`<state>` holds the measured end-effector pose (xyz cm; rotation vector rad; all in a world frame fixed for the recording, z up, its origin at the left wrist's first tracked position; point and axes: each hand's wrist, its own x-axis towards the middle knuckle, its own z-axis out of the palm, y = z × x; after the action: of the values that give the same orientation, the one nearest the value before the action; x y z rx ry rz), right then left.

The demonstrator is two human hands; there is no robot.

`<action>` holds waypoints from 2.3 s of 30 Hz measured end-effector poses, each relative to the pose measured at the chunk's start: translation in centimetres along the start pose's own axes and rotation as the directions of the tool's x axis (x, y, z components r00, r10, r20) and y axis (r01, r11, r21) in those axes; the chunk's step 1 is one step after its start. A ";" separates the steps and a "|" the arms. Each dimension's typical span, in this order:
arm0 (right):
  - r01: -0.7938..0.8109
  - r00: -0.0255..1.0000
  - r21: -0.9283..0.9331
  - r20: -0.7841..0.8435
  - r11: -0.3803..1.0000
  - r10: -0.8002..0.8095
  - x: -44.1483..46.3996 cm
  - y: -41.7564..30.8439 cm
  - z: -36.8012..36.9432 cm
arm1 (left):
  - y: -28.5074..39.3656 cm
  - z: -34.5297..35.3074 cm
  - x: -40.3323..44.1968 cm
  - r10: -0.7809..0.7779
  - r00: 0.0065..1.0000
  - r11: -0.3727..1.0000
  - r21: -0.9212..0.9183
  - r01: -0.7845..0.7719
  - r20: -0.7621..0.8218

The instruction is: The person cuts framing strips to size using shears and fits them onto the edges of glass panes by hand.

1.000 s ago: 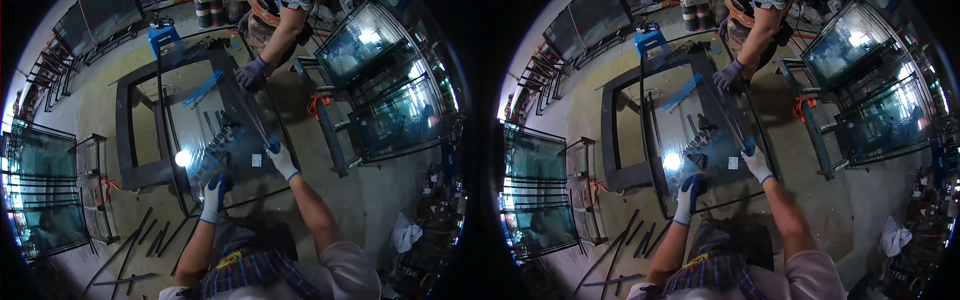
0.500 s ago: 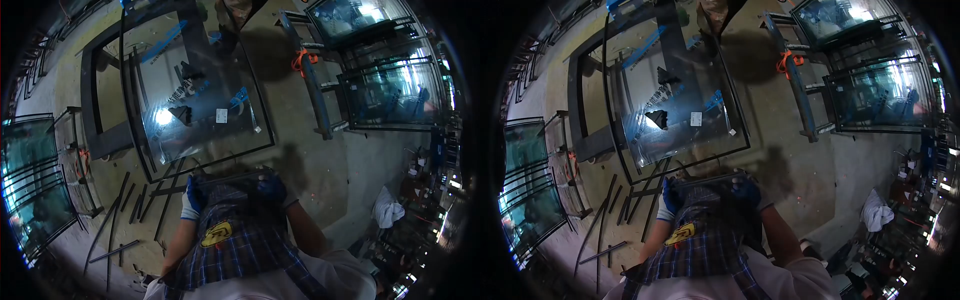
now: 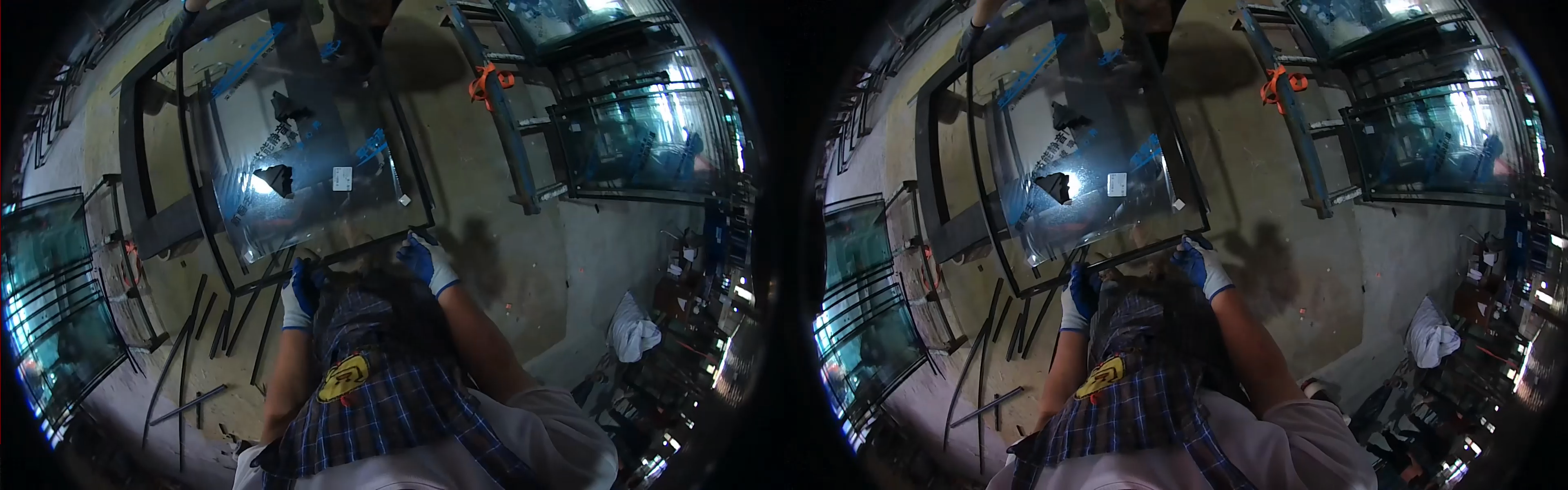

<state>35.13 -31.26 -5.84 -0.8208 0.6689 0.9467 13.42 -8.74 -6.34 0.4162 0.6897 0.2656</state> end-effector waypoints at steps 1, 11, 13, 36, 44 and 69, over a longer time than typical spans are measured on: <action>0.009 1.000 0.001 0.006 1.000 -0.009 0.0 0.3 0.9 | 0.3 -0.8 0.1 -0.073 0.996 0.987 -0.146 0.065 -0.049; -0.004 0.969 -0.159 0.242 0.987 0.043 3.8 1.3 -4.0 | 5.6 -3.3 -1.8 0.123 0.880 0.980 0.194 -0.036 -0.459; 0.011 1.000 -0.135 0.027 0.991 -0.008 5.5 1.2 -5.5 | 4.8 -4.8 -1.9 0.258 0.897 0.903 0.420 -0.092 -0.358; 0.212 0.778 -0.554 0.595 -0.805 -0.204 14.6 -1.1 37.8 | 9.6 -3.5 -3.3 0.195 0.912 0.670 0.728 0.144 -0.360; 0.436 0.860 -0.694 0.508 0.572 -0.039 1.3 -1.0 26.5 | 19.8 10.8 -2.3 0.007 0.989 0.815 0.574 0.079 -0.147; 0.645 0.753 -0.506 0.551 0.573 -0.361 -12.7 -4.1 17.1 | 13.1 27.0 4.3 -0.566 0.748 0.232 0.938 -0.259 0.347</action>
<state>35.61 -23.77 14.51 -1.3357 -0.3339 0.7553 33.15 -3.15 15.99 1.6055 0.0665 -0.6359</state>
